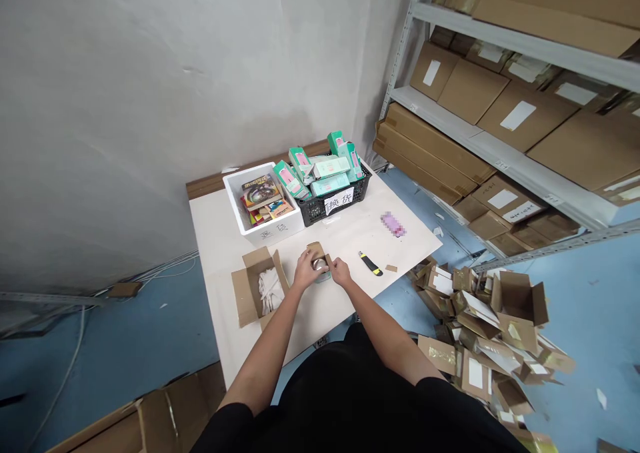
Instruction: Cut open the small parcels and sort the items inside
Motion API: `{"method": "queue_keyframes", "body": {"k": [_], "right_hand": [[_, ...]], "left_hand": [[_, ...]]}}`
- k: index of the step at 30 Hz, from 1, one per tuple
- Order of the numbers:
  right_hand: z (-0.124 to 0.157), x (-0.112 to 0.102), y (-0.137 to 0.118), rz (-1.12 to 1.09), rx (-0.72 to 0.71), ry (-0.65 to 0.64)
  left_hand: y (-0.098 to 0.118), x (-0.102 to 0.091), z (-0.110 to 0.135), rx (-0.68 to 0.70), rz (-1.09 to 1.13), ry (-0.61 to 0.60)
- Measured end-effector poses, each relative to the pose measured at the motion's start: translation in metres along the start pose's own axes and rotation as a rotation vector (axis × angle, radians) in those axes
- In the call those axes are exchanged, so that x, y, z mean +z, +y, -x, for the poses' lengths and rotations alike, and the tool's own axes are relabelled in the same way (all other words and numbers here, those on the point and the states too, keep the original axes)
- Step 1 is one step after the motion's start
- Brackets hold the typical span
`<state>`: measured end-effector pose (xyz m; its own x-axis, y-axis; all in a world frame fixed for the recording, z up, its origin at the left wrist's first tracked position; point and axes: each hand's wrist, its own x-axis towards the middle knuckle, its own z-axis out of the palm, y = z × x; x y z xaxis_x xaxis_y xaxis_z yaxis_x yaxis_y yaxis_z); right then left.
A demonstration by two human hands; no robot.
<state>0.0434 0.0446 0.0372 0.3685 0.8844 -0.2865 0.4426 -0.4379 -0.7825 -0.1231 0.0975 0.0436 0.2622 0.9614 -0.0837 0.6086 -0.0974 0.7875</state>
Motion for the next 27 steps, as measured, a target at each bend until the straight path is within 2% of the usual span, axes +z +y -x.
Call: {"method": "queue_keyframes", "body": {"k": [3, 4, 6, 10, 14, 18, 22, 27], "right_hand": [[0.001, 0.0, 0.004, -0.009, 0.009, 0.0], [0.001, 0.001, 0.005, -0.012, 0.009, 0.0], [0.003, 0.004, 0.008, -0.029, -0.01, -0.006], [0.01, 0.011, 0.014, -0.064, -0.114, -0.049], [0.017, 0.015, 0.016, 0.05, -0.215, -0.051], [0.017, 0.011, 0.014, 0.095, -0.25, -0.095], [0.015, 0.001, 0.013, -0.142, -0.221, -0.17], [0.025, -0.006, 0.022, -0.434, -0.107, -0.175]], "left_hand": [[-0.019, -0.004, -0.002, -0.245, 0.185, 0.066], [-0.024, -0.003, -0.002, -0.309, 0.221, 0.054], [-0.03, 0.0, -0.002, -0.348, 0.269, -0.013], [-0.031, 0.013, 0.001, -0.29, 0.376, -0.07], [-0.028, 0.019, 0.003, -0.23, 0.456, -0.035], [-0.024, 0.018, 0.003, -0.181, 0.485, -0.005], [-0.019, 0.013, 0.01, -0.124, 0.484, 0.007], [-0.018, 0.007, 0.028, 0.016, 0.304, -0.104]]}}
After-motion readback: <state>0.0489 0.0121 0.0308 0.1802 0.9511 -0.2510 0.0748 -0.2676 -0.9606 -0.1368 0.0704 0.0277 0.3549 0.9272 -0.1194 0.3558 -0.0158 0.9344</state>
